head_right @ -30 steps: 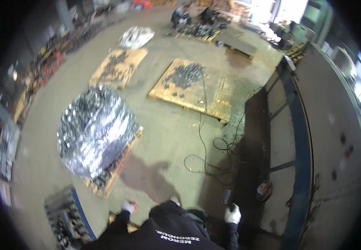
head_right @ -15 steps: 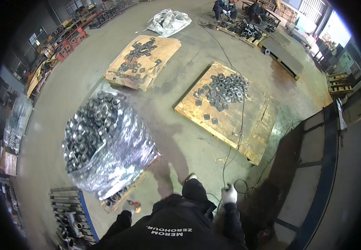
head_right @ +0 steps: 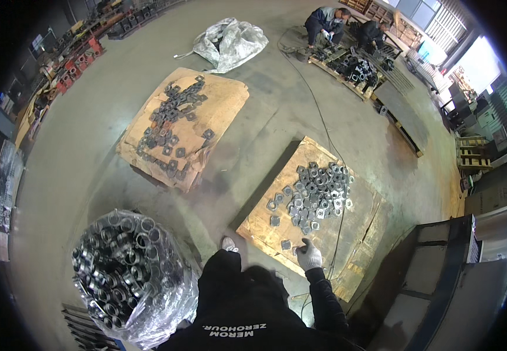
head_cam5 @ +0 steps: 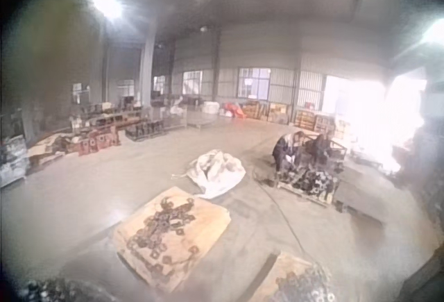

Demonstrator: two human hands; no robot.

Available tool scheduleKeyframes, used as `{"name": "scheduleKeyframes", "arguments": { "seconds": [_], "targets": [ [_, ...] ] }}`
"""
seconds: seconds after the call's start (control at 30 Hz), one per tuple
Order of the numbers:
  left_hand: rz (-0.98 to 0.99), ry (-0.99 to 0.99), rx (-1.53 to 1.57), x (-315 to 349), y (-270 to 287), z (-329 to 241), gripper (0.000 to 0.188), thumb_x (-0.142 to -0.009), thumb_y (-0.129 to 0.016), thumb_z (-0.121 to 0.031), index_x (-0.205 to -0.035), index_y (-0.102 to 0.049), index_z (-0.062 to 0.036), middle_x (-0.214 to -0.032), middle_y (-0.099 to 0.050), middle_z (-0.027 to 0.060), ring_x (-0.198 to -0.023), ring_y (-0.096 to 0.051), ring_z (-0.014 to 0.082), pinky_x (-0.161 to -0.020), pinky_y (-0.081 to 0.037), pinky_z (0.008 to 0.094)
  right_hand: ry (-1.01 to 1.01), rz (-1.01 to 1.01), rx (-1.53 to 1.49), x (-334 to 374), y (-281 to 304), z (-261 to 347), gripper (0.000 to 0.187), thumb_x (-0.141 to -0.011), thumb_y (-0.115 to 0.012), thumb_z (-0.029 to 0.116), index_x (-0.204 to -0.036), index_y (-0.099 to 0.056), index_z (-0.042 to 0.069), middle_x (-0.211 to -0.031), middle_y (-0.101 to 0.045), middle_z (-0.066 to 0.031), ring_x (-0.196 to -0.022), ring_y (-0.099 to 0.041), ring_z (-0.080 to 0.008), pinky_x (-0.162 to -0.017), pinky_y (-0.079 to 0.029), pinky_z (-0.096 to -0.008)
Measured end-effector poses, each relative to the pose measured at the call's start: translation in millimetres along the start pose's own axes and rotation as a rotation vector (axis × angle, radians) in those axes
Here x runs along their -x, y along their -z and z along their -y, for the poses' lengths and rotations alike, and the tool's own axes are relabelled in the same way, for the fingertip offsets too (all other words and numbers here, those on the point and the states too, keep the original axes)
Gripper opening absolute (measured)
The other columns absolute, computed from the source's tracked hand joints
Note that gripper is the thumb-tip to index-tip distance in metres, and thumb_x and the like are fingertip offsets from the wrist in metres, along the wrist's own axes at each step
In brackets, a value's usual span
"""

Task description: The person places a metal part on a workbench, then walks to a storage area to retrieve a wire brush. After returning to the workbench, they attach the wire brush to an angle grinder and tighten it with a wrench.

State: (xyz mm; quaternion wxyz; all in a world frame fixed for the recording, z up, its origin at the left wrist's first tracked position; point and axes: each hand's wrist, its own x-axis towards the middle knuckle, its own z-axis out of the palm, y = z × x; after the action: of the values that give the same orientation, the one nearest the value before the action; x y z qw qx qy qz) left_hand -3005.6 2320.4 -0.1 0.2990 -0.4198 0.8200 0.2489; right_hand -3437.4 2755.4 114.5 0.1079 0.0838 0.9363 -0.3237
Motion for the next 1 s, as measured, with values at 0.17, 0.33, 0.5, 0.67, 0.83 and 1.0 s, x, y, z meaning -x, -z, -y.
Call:
{"name": "scheduleKeyframes", "arguments": {
  "seconds": [0.17,0.33,0.5,0.67,0.83,1.0],
  "targets": [
    [-0.061,-0.03,0.104,-193,212,-176,0.053,-0.063,-0.086,-0.046,-0.089,-0.065,-0.0051,-0.089,-0.07,0.0186,-0.086,-0.07,0.0355,-0.075,-0.055,0.0444,-0.303,0.001,-0.041,-90,15,12,0.047,-0.081,-0.076,0.024,-0.122,-0.064,0.004,-0.089,-0.075,-0.0152,-0.086,-0.073,-0.0307,-0.077,-0.057,-0.0389],
    [-0.333,-0.147,0.052,-364,359,-384,0.056,-0.068,-0.084,-0.029,-0.112,-0.062,-0.0041,-0.108,-0.068,0.0211,-0.102,-0.065,0.0386,-0.087,-0.052,0.0451,-0.366,0.044,0.06,-263,12,29,0.048,-0.078,-0.077,0.027,-0.12,-0.065,0.007,-0.092,-0.075,-0.0137,-0.092,-0.072,-0.0319,-0.083,-0.057,-0.0414],
    [-0.348,-0.237,0.206,-476,384,-543,0.035,-0.079,-0.076,-0.031,-0.097,-0.06,-0.0057,-0.091,-0.064,0.0128,-0.085,-0.06,0.0293,-0.077,-0.052,0.0425,-0.233,0.098,0.017,-560,8,109,0.042,-0.082,-0.069,0.026,-0.118,-0.066,0.005,-0.096,-0.073,-0.0185,-0.093,-0.071,-0.0351,-0.084,-0.056,-0.0446],
    [-0.105,0.01,0.109,-497,324,-657,0.058,-0.06,-0.089,-0.051,-0.082,-0.059,-0.0057,-0.082,-0.066,0.0142,-0.076,-0.064,0.0298,-0.074,-0.053,0.0449,0.118,0.135,0.031,-844,44,259,0.035,-0.085,-0.066,0.023,-0.117,-0.067,0.007,-0.094,-0.073,-0.0185,-0.092,-0.07,-0.0362,-0.081,-0.056,-0.0457],
    [0.136,0.12,0.186,-520,304,-837,0.05,-0.068,-0.082,-0.045,-0.086,-0.061,-0.0037,-0.075,-0.063,0.0114,-0.073,-0.062,0.0235,-0.069,-0.052,0.0473,0.311,0.186,0.03,-1088,77,377,0.036,-0.086,-0.066,0.022,-0.118,-0.066,0.007,-0.093,-0.073,-0.0151,-0.092,-0.07,-0.0339,-0.081,-0.056,-0.0438],
    [0.093,0.063,0.199,-616,322,-1019,0.053,-0.071,-0.08,-0.044,-0.102,-0.067,-0.0039,-0.087,-0.07,0.0129,-0.085,-0.067,0.0266,-0.074,-0.052,0.0539,0.258,0.306,0.215,-1332,67,409,0.038,-0.085,-0.066,0.022,-0.119,-0.066,0.006,-0.103,-0.073,-0.0153,-0.098,-0.069,-0.0335,-0.086,-0.055,-0.0437]
  ]
}}
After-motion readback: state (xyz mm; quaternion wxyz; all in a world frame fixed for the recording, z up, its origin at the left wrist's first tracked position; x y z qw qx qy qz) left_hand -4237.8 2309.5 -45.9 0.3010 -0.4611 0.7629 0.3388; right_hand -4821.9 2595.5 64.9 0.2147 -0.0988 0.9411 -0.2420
